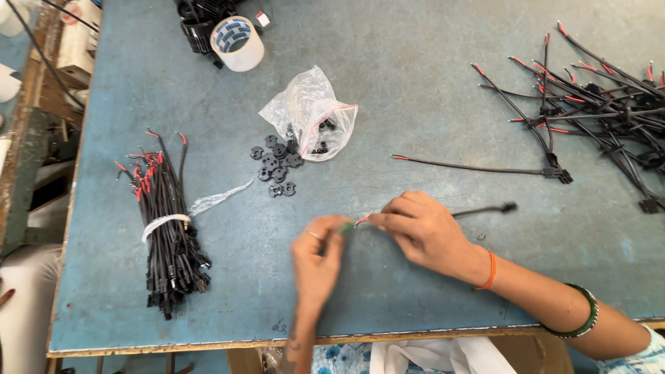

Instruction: The person repeatedly picks small black plastic components and wires from a table, aligns the parts, and presses them together by hand. They place the assembled units on the table and continue the same process with additional components.

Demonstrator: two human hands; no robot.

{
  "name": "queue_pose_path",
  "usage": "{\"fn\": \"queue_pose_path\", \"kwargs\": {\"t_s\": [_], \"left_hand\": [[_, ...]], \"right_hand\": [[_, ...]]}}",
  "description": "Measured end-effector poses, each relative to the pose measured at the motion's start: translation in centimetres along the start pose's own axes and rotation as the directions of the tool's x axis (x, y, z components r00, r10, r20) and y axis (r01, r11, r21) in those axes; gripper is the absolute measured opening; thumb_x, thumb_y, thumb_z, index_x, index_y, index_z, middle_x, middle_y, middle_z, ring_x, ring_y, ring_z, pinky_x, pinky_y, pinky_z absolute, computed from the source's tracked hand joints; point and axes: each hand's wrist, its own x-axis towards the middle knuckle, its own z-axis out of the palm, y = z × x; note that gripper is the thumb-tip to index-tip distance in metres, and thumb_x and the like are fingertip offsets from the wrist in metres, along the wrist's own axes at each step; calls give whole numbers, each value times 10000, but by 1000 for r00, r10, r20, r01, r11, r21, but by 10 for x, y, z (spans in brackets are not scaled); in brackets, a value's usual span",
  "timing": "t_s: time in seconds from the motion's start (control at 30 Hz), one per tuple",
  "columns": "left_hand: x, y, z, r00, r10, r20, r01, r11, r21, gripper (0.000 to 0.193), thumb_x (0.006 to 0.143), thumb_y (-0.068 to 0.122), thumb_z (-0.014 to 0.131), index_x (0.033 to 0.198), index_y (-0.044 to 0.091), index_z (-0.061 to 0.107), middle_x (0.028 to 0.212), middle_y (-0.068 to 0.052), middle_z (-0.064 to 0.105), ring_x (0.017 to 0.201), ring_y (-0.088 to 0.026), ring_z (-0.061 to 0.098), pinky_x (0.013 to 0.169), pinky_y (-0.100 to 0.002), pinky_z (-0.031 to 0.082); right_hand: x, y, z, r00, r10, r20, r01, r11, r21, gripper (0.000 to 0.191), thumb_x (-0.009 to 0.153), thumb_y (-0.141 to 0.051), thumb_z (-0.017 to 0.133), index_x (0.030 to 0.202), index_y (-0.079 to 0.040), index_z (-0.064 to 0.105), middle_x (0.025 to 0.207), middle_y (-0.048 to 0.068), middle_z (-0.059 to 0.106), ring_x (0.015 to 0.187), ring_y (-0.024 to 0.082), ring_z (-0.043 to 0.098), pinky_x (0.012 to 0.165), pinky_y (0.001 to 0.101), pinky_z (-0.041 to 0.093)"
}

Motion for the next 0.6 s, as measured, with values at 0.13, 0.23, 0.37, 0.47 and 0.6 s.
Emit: {"fn": "queue_pose_path", "kwargs": {"t_s": [0.13, 0.23, 0.37, 0.47, 0.6], "left_hand": [[51, 1, -30, 937, 196, -291, -52, 898, 438, 101, 907, 41, 722, 996, 65, 765, 1068, -97, 724, 867, -250, 717, 699, -340, 554], [80, 9, -32, 936, 284, -207, -136, 836, 531, 202, 845, 5, 720, 1031, 64, 771, 1116, -113, 656, 1003, -307, 673, 785, -393, 552], [114, 26, -6, 893, 446, -54, -333, 738, 587, 162, 827, 31, 765, 982, 74, 789, 1153, -109, 616, 1098, -320, 589, 928, -421, 504], [135, 40, 13, 923, 384, -6, -289, 705, 647, 145, 801, 79, 795, 945, 94, 797, 1108, -92, 609, 1086, -310, 550, 916, -441, 463], [148, 51, 30, 967, 255, -17, -159, 651, 743, 97, 757, 139, 825, 845, 111, 795, 1028, -51, 616, 1075, -287, 542, 901, -477, 421]], "right_hand": [[0, -2, -3, 999, 29, -45, -28, 999, 29, 265, 785, -7, 713, 1033, -94, 748, 931, 46, 687, 844, 248, 641, 734, 364, 505], [1, -5, -4, 999, 26, -32, -24, 998, 58, 243, 801, 26, 670, 1015, -79, 714, 982, 59, 695, 888, 255, 672, 750, 367, 524], [1, -4, -7, 996, 51, -74, -45, 995, 90, 175, 843, -7, 693, 1001, -80, 712, 971, 53, 700, 866, 250, 685, 733, 362, 538], [-1, -2, -9, 996, 45, -81, -37, 995, 96, 169, 839, -13, 701, 995, -76, 717, 955, 59, 691, 853, 255, 682, 725, 365, 537], [-3, 3, -11, 997, 38, -73, -30, 994, 101, 189, 818, 4, 703, 989, -71, 721, 947, 59, 687, 849, 250, 682, 719, 363, 533]]}}
